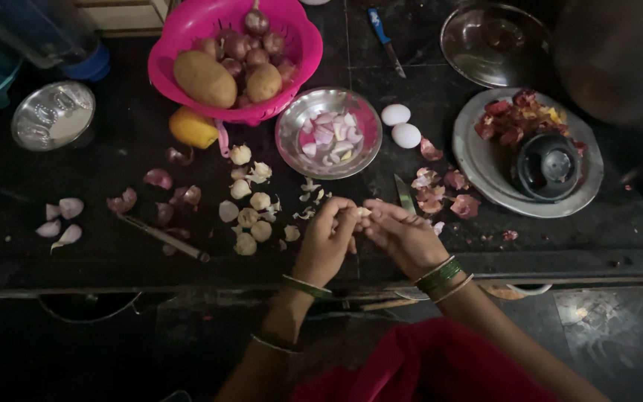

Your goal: The person peels garlic cloves by hand on a kitchen countertop. They separate the cloves, remove the papery skins, and place the peeled cloves into a metal bowl. Onions, potatoes, and eggs are visible nearby but not handled.

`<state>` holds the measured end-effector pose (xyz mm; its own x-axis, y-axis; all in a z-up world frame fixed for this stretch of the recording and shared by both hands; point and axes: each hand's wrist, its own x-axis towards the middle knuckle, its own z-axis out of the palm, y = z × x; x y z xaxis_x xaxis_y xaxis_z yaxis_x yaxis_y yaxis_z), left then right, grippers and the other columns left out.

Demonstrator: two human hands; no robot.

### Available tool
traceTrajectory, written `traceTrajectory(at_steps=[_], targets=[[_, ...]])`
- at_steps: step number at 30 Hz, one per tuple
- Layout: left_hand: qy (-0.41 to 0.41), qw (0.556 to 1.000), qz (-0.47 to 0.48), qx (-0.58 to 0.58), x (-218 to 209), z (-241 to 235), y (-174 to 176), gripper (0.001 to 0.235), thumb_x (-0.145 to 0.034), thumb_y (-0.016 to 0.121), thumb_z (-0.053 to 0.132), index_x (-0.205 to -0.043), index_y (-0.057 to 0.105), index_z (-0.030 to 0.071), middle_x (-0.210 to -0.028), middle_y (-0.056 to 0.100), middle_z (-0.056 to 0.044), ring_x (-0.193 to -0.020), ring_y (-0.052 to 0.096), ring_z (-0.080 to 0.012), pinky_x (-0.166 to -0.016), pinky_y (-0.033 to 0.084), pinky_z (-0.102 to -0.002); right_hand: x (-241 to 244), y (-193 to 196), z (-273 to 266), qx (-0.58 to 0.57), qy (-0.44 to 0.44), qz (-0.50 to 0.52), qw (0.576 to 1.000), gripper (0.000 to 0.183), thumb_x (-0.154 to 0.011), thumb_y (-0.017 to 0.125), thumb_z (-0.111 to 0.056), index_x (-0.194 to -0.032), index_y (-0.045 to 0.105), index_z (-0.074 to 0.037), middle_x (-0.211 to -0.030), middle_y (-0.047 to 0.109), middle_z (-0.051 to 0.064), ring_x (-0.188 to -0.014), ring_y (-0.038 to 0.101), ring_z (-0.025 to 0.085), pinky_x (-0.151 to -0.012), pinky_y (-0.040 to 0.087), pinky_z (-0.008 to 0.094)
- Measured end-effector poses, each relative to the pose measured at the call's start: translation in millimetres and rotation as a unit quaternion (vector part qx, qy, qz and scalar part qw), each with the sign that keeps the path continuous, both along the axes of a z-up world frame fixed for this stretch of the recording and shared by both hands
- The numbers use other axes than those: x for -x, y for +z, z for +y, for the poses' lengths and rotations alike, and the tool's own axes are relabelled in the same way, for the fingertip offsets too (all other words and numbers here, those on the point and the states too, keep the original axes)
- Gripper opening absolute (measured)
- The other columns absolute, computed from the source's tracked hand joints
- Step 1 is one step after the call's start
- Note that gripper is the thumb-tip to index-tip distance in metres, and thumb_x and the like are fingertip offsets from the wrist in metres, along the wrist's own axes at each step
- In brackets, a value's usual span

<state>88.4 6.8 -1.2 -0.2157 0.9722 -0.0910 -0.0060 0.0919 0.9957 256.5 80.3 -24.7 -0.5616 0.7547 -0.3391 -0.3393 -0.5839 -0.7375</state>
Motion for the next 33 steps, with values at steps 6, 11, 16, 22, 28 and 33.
traceTrajectory(at_steps=[6, 11, 16, 22, 28, 33], targets=[[-0.011, 0.994, 0.070, -0.084, 13.7, -1.7, -8.0, 0.020, -0.104, 0.057, 0.020, -0.109, 0.060, 0.001, -0.093, 0.071, -0.005, -0.082, 0.070, -0.0086, -0.066, 0.056, -0.025, 7.9, -0.1, -3.2, -0.053, 0.013, -0.044, 0.998, 0.032, -0.100, 0.061, -0.012, -0.124, 0.069, 0.006, -0.110, 0.076, 0.014, -0.101, 0.073, 0.021, -0.095, 0.060, 0.036], [-0.035, 0.989, -0.136, -0.040, 33.2, 2.4, -19.1, 0.021, -0.107, 0.058, 0.017, -0.113, 0.062, -0.002, -0.094, 0.071, -0.008, -0.077, 0.061, -0.0140, -0.066, 0.050, -0.027, 18.0, 0.1, 2.4, -0.041, 0.026, -0.008, 0.999, 0.031, -0.098, 0.064, -0.010, -0.126, 0.069, 0.003, -0.110, 0.076, 0.011, -0.103, 0.072, 0.018, -0.097, 0.056, 0.033], [0.062, 0.998, 0.005, 0.022, 73.2, -5.3, -26.6, 0.016, -0.098, 0.060, 0.018, -0.098, 0.065, 0.002, -0.091, 0.074, -0.007, -0.081, 0.071, -0.0175, -0.068, 0.055, -0.031, 33.8, -9.9, 2.9, 0.015, -0.001, -0.037, 0.999, 0.030, -0.099, 0.063, -0.012, -0.125, 0.068, 0.001, -0.106, 0.076, 0.008, -0.098, 0.071, 0.016, -0.092, 0.057, 0.032], [0.049, 0.864, 0.500, -0.019, 120.3, -10.5, -24.6, 0.014, -0.086, 0.075, 0.015, -0.083, 0.067, 0.005, -0.107, 0.068, -0.012, -0.103, 0.064, -0.0327, -0.087, 0.054, -0.042, 55.5, -6.7, -3.5, -0.008, -0.015, -0.126, 0.992, 0.029, -0.100, 0.062, -0.015, -0.122, 0.072, 0.000, -0.099, 0.075, 0.009, -0.089, 0.071, 0.018, -0.082, 0.059, 0.034], [0.083, 0.874, 0.441, -0.184, 126.9, -4.5, -14.9, 0.037, -0.075, 0.081, 0.009, -0.108, 0.068, -0.001, -0.116, 0.067, -0.019, -0.112, 0.062, -0.0360, -0.093, 0.052, -0.046, 77.3, -1.2, -21.4, -0.157, -0.061, -0.145, 0.975, 0.019, -0.096, 0.069, -0.003, -0.114, 0.071, 0.004, -0.096, 0.076, 0.008, -0.087, 0.070, 0.014, -0.078, 0.057, 0.028], [-0.089, 0.995, -0.049, -0.003, 108.8, 4.1, -2.7, 0.037, -0.095, 0.071, 0.015, -0.130, 0.069, 0.003, -0.115, 0.075, -0.010, -0.100, 0.074, -0.0150, -0.082, 0.062, -0.027, 95.1, 14.2, -35.4, -0.220, -0.110, -0.223, 0.943, 0.020, -0.093, 0.071, -0.004, -0.112, 0.076, 0.001, -0.096, 0.078, 0.007, -0.082, 0.070, 0.010, -0.076, 0.058, 0.024]])
